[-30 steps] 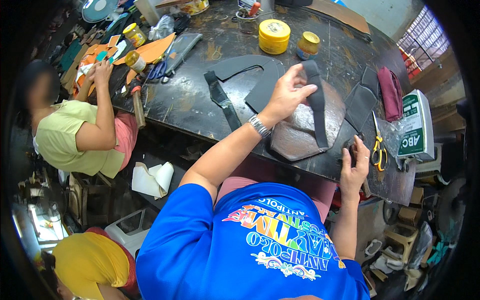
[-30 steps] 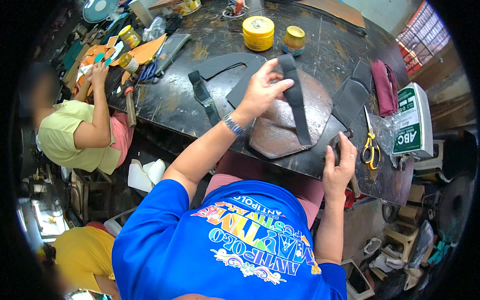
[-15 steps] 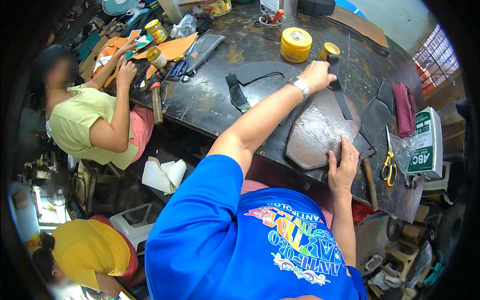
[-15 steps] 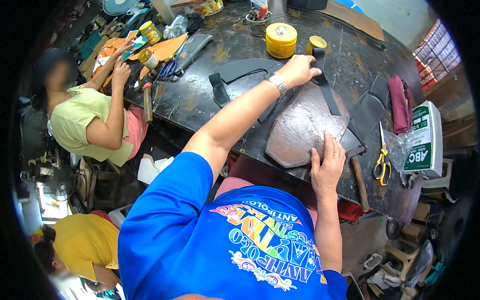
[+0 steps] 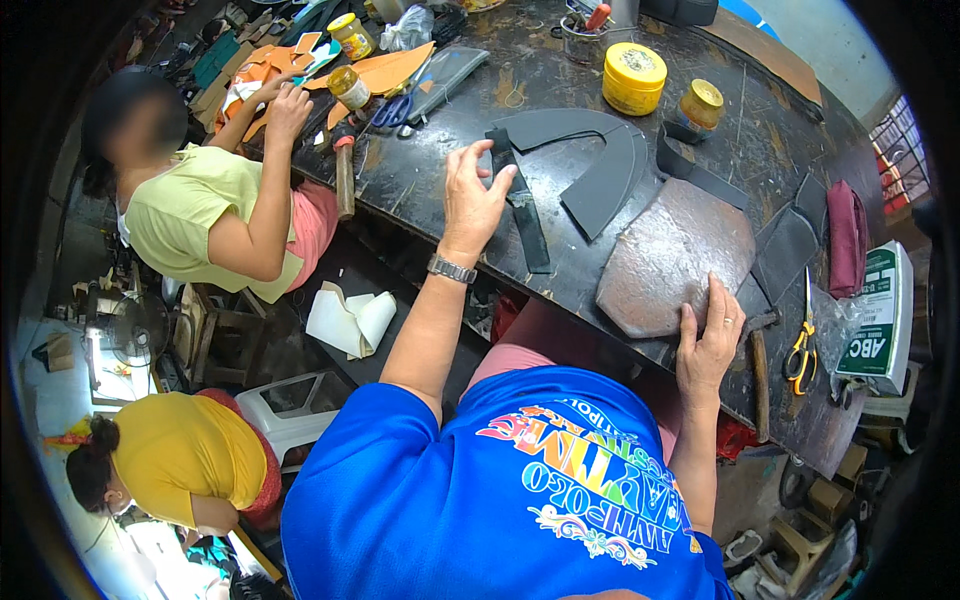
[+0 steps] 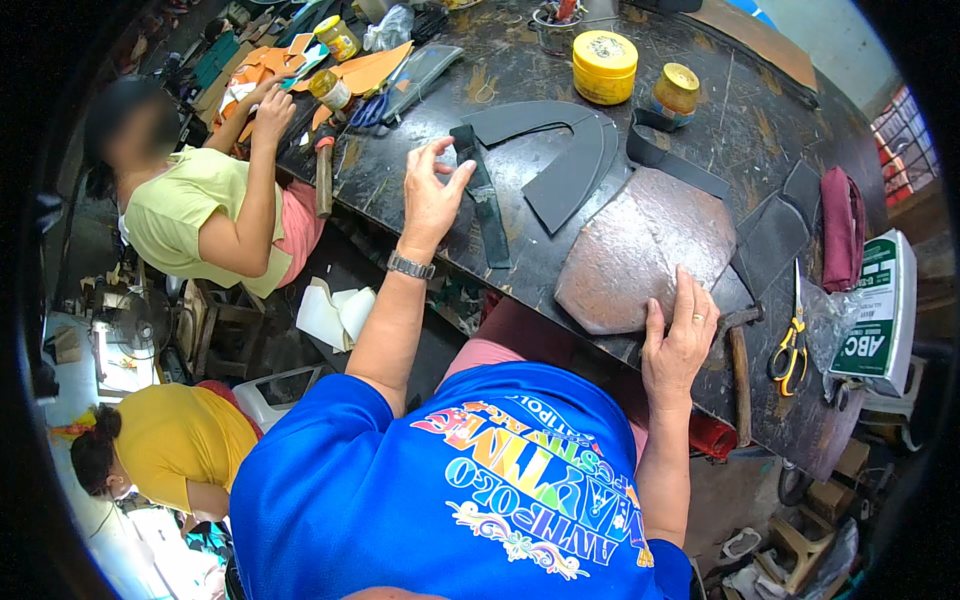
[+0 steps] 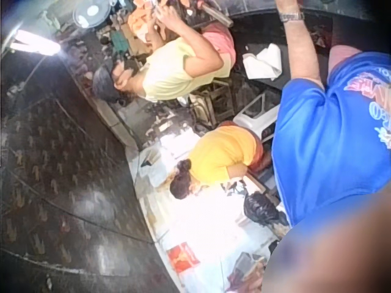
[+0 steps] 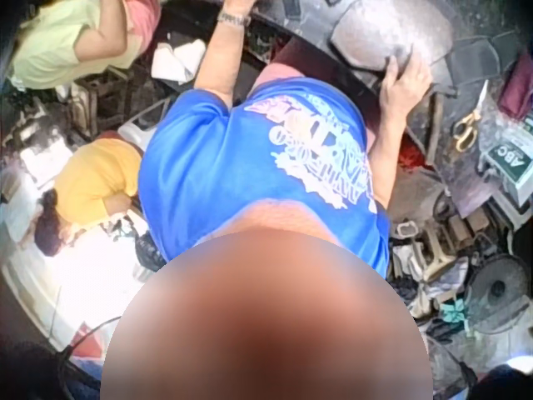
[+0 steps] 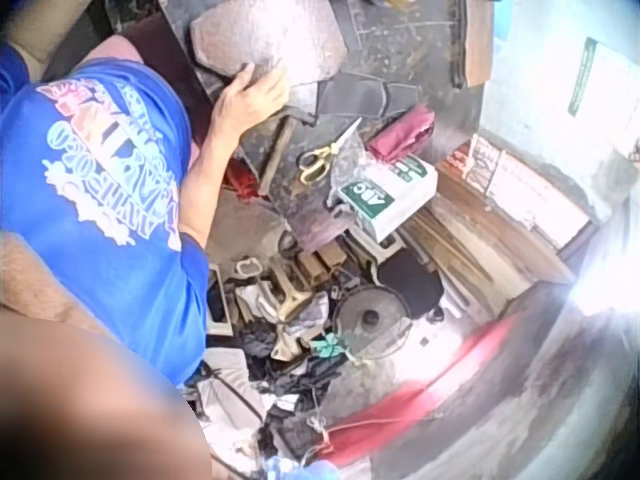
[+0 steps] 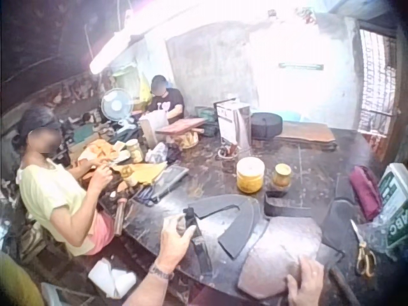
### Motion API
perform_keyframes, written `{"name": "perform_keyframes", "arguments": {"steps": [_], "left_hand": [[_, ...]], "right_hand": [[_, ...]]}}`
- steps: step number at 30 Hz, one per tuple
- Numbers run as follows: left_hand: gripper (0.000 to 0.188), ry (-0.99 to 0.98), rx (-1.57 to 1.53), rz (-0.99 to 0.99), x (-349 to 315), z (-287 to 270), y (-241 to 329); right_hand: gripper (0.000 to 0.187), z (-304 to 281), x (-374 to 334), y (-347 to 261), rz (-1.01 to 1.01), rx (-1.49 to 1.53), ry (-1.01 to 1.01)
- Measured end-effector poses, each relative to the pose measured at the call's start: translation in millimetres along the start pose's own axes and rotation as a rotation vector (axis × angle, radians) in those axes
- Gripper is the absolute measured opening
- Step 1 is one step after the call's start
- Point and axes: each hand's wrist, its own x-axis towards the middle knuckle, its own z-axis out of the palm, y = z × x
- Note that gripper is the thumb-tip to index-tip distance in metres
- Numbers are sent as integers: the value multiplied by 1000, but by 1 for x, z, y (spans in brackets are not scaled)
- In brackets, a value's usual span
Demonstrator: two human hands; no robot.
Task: The person applies glue to a small black leather piece, then repeatedly picks up, folds, and aligns multiple black leather straps and cutouts on a workbench. They use a small pointed tool to press edges and a hammer to flatten seams. The person also handles a small white object and a pink pouch while continuing to assemble the leather components.
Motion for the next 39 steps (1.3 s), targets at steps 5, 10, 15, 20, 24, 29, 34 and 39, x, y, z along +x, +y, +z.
{"name": "perform_keyframes", "arguments": {"steps": [5, 10, 15, 20, 24, 29, 34, 39], "left_hand": [[49, -167, 184, -114, -5, 6, -16], [53, -107, 251, -52, -6, 14, -24], [37, -108, 80, -29, -3, 12, -25], [21, -242, -622, -286, 2, 7, 2], [31, -485, -783, -271, -7, 19, 49], [37, -845, -786, -239, -38, 58, 101], [43, -931, -431, 4, -51, 81, 111], [43, -880, -334, 107, -48, 82, 105]], "right_hand": [[51, -1, -4, 1, 7, 112, 56], [51, -7, -17, 0, 7, 243, 118], [49, -18, -22, -6, 29, 281, 103], [43, -42, -13, -8, 183, 423, 119], [45, -42, -6, -20, 357, 662, 21], [49, -49, -7, -5, 185, 155, -6], [57, -76, -29, 44, 292, -546, -100], [44, -86, -39, 57, 362, -421, -111]]}}
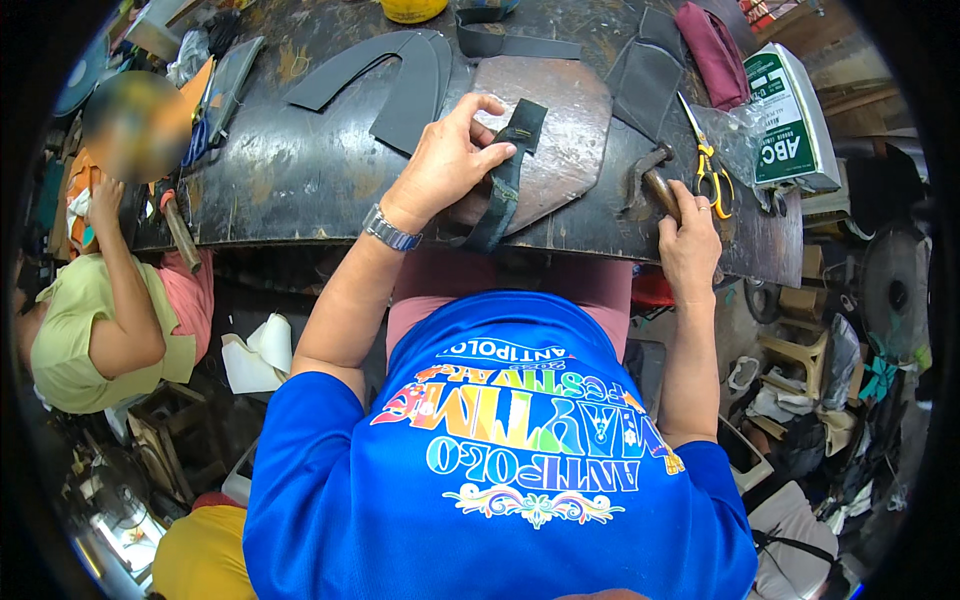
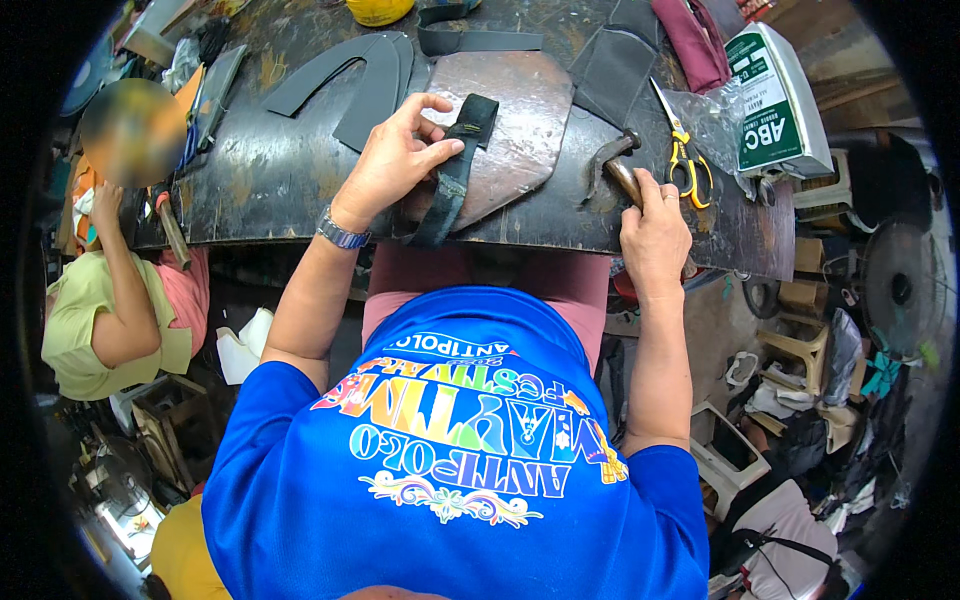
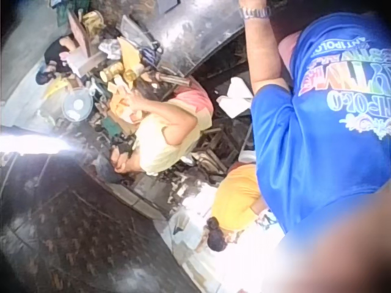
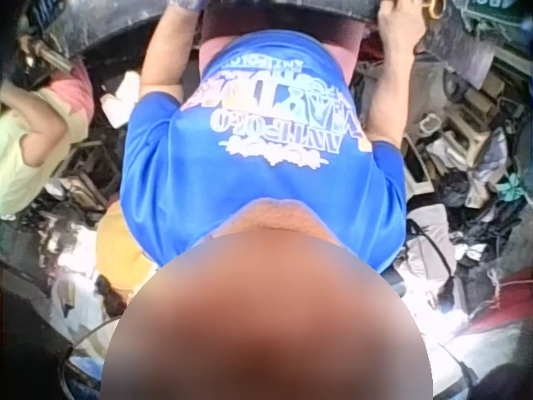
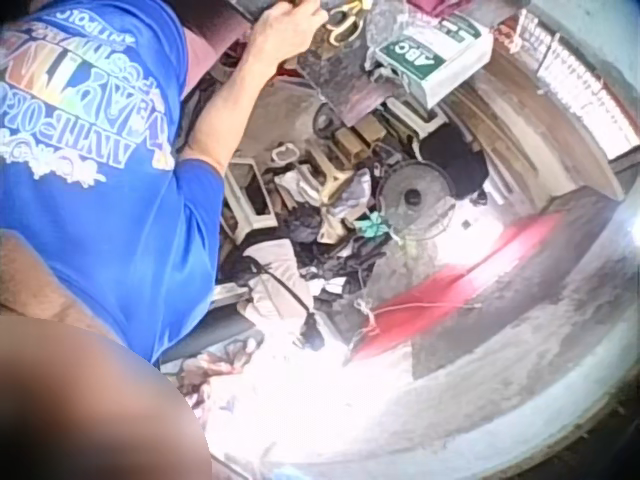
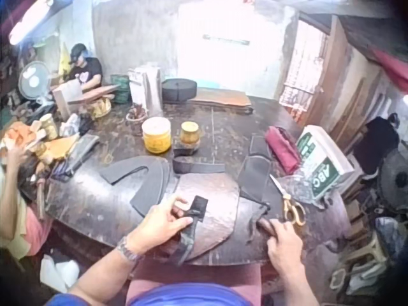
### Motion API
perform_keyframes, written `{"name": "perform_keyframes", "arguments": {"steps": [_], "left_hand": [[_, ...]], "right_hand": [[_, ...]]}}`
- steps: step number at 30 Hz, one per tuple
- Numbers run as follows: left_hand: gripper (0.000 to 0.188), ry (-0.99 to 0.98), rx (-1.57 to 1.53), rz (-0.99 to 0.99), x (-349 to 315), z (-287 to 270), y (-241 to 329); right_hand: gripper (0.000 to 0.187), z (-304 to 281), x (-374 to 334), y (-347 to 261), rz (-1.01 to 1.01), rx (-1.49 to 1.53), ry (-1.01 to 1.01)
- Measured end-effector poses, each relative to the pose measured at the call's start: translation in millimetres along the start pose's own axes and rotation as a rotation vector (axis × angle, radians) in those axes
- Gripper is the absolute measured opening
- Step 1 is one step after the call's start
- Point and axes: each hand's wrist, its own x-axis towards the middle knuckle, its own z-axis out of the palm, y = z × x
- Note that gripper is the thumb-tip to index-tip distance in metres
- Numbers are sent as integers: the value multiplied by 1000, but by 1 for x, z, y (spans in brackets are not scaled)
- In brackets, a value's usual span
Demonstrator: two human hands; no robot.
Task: The person applies glue to a small black leather piece, then repeatedly picks up, folds, and aligns multiple black leather straps and cutouts on a workbench. They use a small pointed tool to press edges and a hammer to flatten seams. The person also handles a small white object and a pink pouch while continuing to assemble the leather components.
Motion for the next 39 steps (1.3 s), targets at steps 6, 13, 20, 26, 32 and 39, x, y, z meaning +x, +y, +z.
{"name": "perform_keyframes", "arguments": {"steps": [6, 13, 20, 26, 32, 39], "left_hand": [[41, -36, -214, -39, -7, -13, 8], [36, -117, -107, -116, 7, -36, 6], [33, -158, -108, -187, 1, -26, -16], [32, -133, -83, -181, -1, -26, -15], [27, -133, -86, -152, -7, -25, -8], [15, -264, -136, 2, -8, -29, -16]], "right_hand": [[27, -13, 2, -40, 55, 817, -45], [35, -13, 15, -92, -54, 1059, -12], [31, 1, 23, -115, -225, 706, -147], [33, 2, 24, -123, -165, 791, -195], [42, 5, 33, -108, -176, 395, -333], [47, 7, 21, -97, 37, 1044, -221]]}}
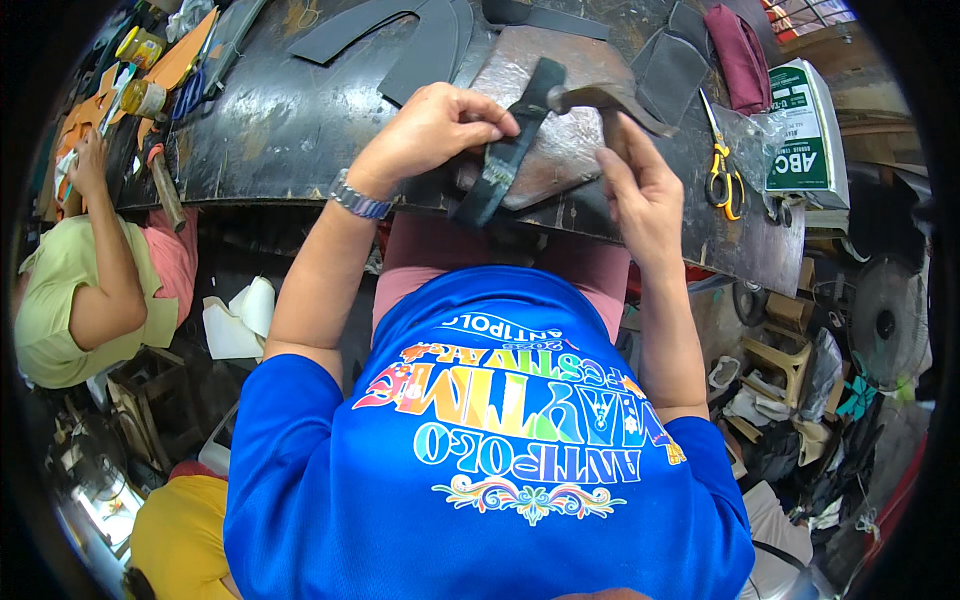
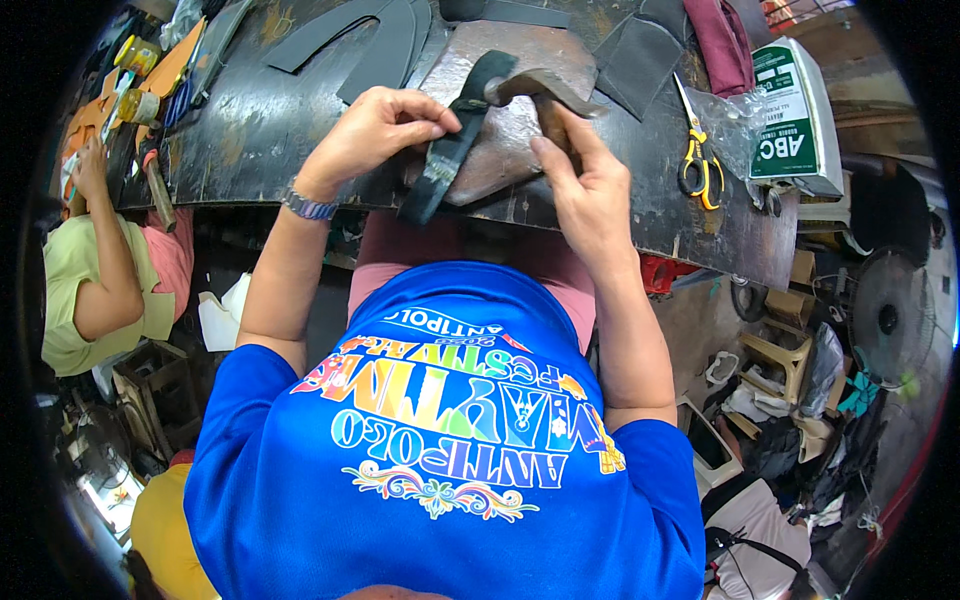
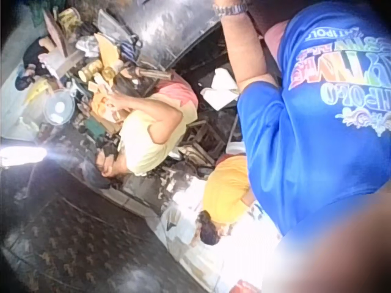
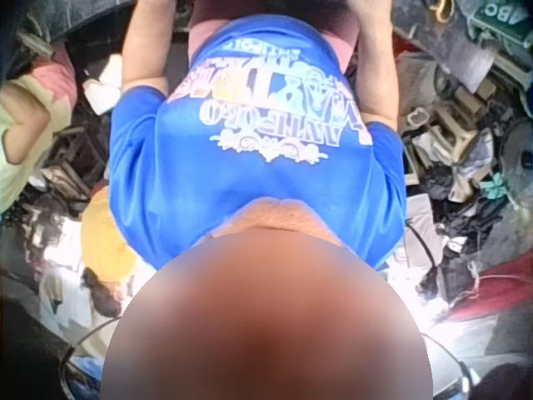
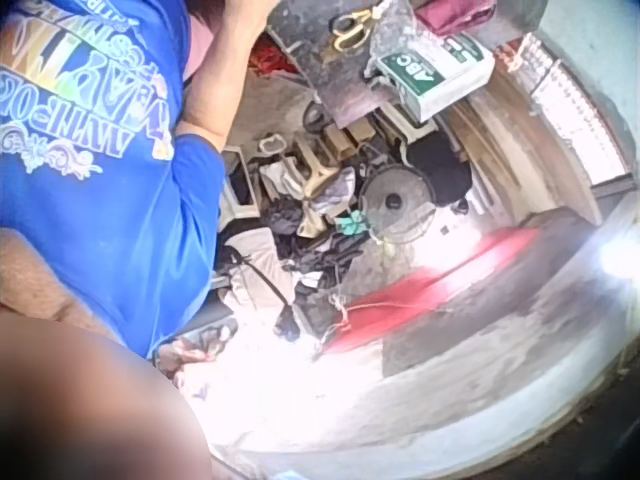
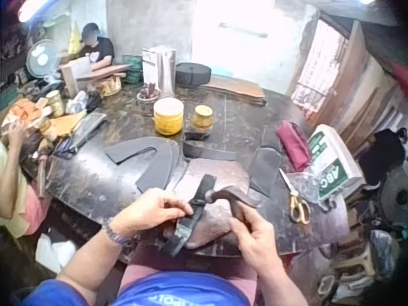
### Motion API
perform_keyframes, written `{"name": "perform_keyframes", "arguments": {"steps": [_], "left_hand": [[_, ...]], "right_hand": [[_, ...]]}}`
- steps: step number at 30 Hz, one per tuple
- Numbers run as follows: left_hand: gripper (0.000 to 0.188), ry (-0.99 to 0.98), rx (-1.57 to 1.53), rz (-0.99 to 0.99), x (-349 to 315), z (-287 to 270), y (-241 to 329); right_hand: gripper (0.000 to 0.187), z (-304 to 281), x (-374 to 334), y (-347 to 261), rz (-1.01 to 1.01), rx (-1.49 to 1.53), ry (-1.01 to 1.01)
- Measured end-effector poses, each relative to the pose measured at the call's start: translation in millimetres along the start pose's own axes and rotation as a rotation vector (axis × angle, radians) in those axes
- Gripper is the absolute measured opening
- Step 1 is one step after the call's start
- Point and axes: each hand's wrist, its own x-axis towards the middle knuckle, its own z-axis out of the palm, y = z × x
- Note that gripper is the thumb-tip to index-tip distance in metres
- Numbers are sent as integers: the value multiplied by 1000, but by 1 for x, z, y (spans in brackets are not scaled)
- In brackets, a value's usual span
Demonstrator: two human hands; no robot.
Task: The person applies glue to a small black leather piece, then repeatedly picks up, folds, and aligns multiple black leather straps and cutouts on a workbench. They use a small pointed tool to press edges and a hammer to flatten seams. The person also handles a small white object and a pink pouch while continuing to assemble the leather components.
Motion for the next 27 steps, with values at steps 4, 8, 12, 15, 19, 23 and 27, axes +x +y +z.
{"name": "perform_keyframes", "arguments": {"steps": [4, 8, 12, 15, 19, 23, 27], "left_hand": [[22, 236, 183, 243, 18, 15, -3], [32, 238, 213, 259, 24, 20, -4], [32, 244, 192, 247, 23, 20, -5], [32, 261, 190, 260, 23, 20, -5], [32, 271, 198, 277, 23, 22, -5], [34, 251, 189, 218, 20, 22, -7], [35, 246, 222, 239, 22, 22, -5]], "right_hand": [[42, -6, -13, -5, -61, -78, 12], [35, -10, -18, -11, -51, -184, -29], [31, -11, -22, -22, -94, -62, 55], [34, -1, -18, -25, -239, -206, 21], [37, 3, -14, -29, 16, -577, -224], [37, 5, -22, -31, -117, -315, -89], [34, 11, -20, -23, -18, -563, -141]]}}
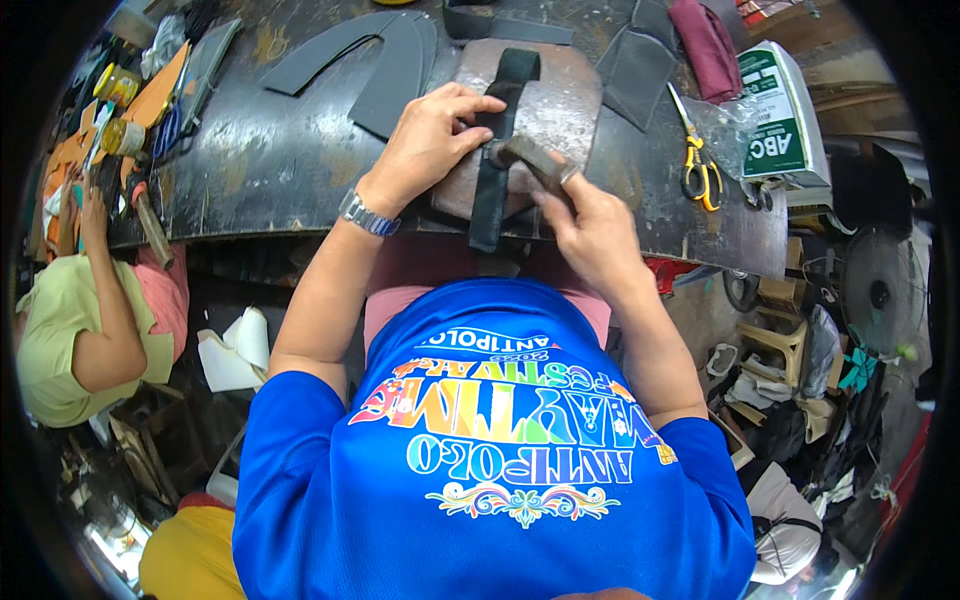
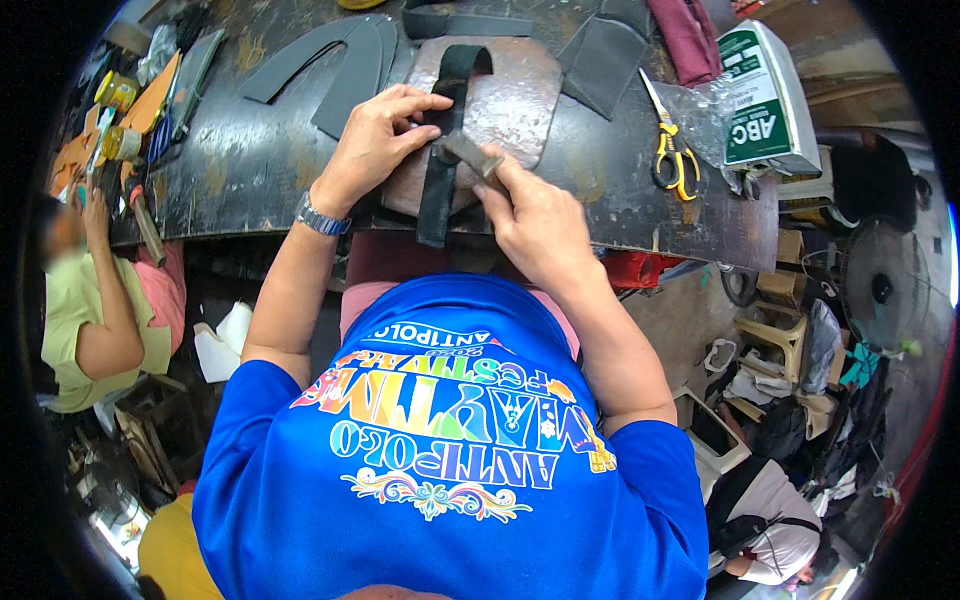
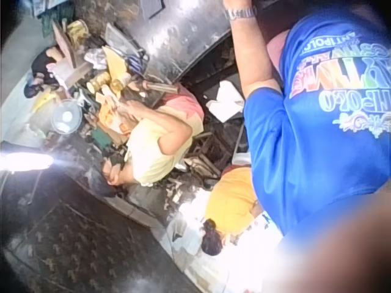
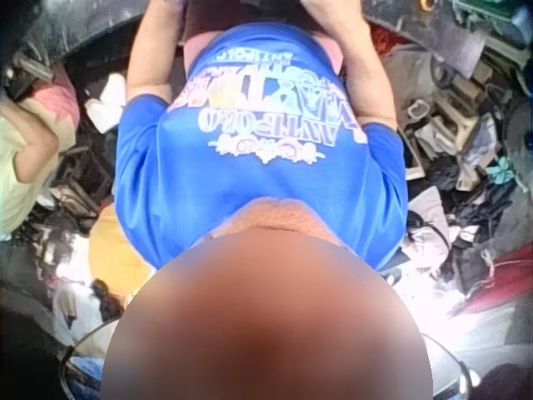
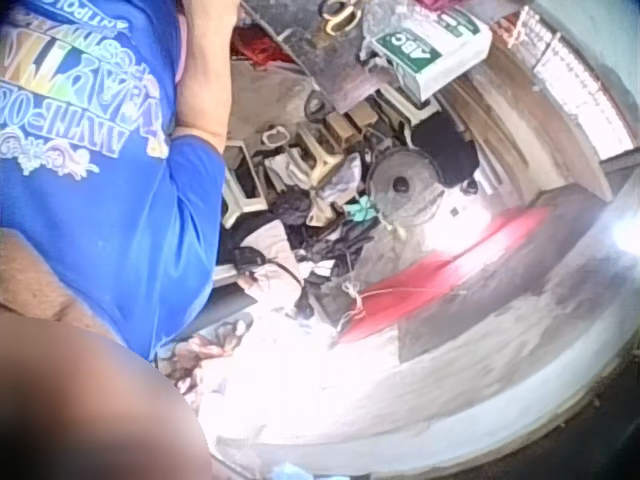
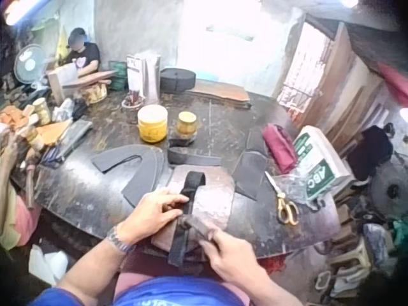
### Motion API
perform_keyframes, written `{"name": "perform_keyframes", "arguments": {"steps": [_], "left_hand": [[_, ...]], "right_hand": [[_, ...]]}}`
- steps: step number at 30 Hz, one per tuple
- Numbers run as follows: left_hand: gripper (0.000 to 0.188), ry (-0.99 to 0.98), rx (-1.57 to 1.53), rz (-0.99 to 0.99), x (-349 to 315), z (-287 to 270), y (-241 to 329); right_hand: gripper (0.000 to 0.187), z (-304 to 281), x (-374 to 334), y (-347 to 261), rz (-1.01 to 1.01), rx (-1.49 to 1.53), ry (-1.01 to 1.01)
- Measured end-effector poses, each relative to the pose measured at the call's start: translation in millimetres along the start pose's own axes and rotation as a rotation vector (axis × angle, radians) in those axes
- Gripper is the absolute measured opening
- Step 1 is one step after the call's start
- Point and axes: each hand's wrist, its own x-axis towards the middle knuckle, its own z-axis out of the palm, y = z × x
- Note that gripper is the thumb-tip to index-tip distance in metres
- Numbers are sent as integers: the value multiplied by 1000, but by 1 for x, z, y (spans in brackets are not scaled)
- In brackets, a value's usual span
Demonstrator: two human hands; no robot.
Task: The person applies glue to a small black leather piece, then repeatedly picks up, folds, and aligns multiple black leather straps and cutouts on a workbench. They use a small pointed tool to press edges and a hammer to flatten seams. The person also handles a small white object and a pink pouch while continuing to assemble the leather components.
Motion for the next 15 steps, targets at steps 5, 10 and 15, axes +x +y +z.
{"name": "perform_keyframes", "arguments": {"steps": [5, 10, 15], "left_hand": [[32, 78, -121, -70, -7, -1, 7], [38, 153, -411, -195, -24, -14, 6], [39, 236, -401, -101, -34, -8, 2]], "right_hand": [[44, -12, -9, 22, -77, 120, 50], [47, -31, -23, 56, 121, -132, 391], [56, -37, -23, 72, 228, -289, 377]]}}
